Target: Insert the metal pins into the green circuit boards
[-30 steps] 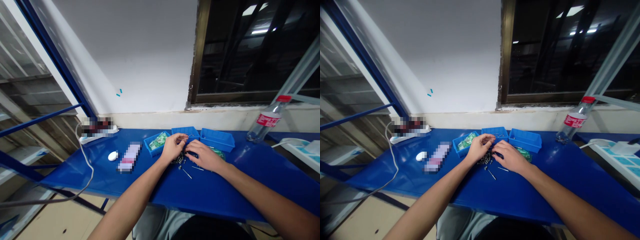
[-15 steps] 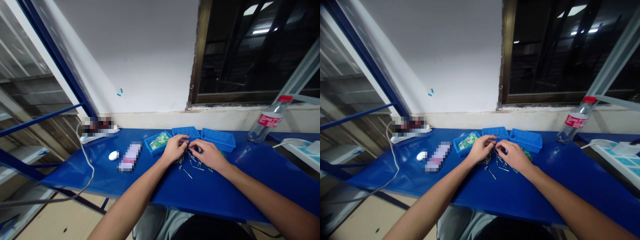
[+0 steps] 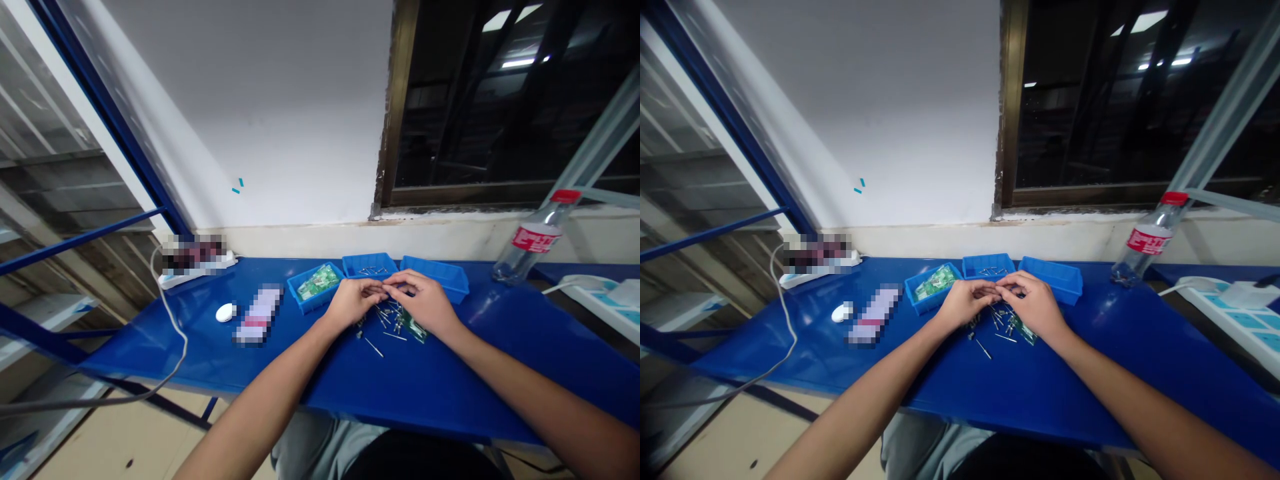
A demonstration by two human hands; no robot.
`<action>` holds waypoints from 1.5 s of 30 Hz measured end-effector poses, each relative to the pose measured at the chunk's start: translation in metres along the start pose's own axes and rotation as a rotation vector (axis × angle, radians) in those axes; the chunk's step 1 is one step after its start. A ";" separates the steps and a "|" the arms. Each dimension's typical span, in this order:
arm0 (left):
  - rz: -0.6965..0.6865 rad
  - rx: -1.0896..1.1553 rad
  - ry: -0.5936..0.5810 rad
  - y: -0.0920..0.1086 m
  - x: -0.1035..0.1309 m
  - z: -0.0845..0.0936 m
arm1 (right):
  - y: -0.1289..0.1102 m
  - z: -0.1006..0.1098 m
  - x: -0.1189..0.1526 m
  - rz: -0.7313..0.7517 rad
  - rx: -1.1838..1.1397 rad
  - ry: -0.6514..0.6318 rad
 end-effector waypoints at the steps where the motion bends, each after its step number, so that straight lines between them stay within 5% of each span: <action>1: 0.006 0.001 0.024 -0.001 0.000 0.001 | 0.002 -0.001 0.000 -0.032 -0.040 -0.002; 12: -0.097 -0.161 0.165 0.012 0.002 0.014 | 0.005 -0.003 0.003 -0.130 -0.004 -0.015; 22: -0.012 0.013 0.123 0.007 0.001 0.006 | 0.001 -0.005 0.002 -0.009 0.091 -0.016; 29: 0.015 -0.194 0.044 0.022 0.005 0.009 | -0.005 -0.002 0.002 0.047 0.171 -0.042; 37: 0.040 -0.069 0.045 0.004 0.001 0.006 | 0.002 -0.008 0.003 0.058 0.101 -0.130; 45: 0.057 -0.010 0.122 0.000 0.000 0.007 | 0.005 -0.010 0.004 -0.092 0.009 -0.112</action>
Point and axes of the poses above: each hand's wrist, its own x-axis away from the middle knuckle, its own z-axis out of the back of the hand, y = z × x, the point moved 5 cm from there along -x, towards the middle knuckle
